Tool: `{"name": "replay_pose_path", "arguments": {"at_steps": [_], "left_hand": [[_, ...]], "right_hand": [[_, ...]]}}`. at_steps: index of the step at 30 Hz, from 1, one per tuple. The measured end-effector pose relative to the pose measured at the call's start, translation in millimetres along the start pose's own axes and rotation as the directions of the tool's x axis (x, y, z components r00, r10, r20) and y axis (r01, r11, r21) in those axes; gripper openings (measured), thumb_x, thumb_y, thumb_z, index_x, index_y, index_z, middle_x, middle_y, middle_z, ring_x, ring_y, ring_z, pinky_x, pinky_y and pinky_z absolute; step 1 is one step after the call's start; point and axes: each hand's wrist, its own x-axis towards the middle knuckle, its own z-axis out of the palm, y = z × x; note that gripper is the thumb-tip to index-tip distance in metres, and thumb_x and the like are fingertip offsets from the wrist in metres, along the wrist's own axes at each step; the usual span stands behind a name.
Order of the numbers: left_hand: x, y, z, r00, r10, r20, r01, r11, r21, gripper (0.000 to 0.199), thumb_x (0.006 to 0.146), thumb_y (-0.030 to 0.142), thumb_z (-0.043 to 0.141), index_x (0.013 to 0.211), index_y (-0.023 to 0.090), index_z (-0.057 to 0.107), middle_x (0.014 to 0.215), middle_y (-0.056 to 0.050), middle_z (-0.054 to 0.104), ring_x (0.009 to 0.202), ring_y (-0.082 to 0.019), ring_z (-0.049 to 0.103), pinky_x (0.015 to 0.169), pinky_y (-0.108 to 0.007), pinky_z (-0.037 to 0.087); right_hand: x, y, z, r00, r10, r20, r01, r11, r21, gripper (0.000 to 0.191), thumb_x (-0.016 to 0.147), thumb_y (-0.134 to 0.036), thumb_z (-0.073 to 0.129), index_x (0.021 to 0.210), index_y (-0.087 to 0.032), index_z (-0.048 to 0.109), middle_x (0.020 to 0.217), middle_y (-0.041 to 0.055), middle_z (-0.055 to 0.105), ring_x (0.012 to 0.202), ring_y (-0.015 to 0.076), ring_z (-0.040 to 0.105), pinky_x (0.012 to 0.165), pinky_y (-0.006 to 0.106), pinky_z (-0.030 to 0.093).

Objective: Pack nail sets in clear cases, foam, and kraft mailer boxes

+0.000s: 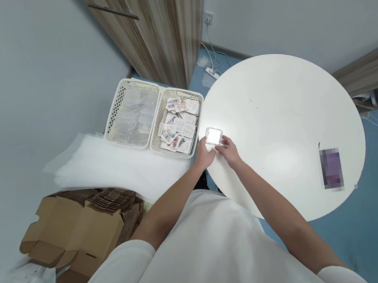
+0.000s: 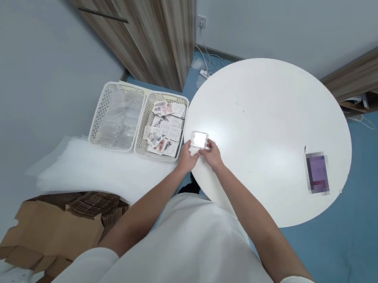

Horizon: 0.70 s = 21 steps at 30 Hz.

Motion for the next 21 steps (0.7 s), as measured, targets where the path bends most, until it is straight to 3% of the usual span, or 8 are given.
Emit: {"name": "replay_pose_path", "arguments": {"at_steps": [14,21], "left_hand": [[-2.8,-10.7,2.0,0.999,0.031,0.044,-0.030,0.999,-0.019,0.071,0.071,0.020,0.057,0.133,0.020,0.022,0.138,-0.011,0.027,0.128,-0.024,0.026,0.104,-0.039,0.024],[-16.8,-10.9,0.8,0.999,0.001,0.054,-0.001,1.000,-0.001,0.075,0.070,0.018,0.057,0.135,0.020,0.019,0.143,-0.011,0.019,0.131,-0.025,0.020,0.105,-0.040,0.023]], "right_hand": [[-17.5,1.2,-3.3,0.999,-0.016,0.045,0.015,1.000,0.006,0.083,0.059,-0.034,0.067,0.132,-0.028,0.028,0.136,0.0069,0.033,0.114,0.0225,0.044,0.093,0.037,0.041],[-36.0,5.8,-11.2,0.995,-0.026,0.097,0.027,1.000,-0.003,0.083,0.061,-0.035,0.067,0.133,-0.031,0.027,0.140,0.0043,0.028,0.122,0.0241,0.037,0.096,0.041,0.037]]}}
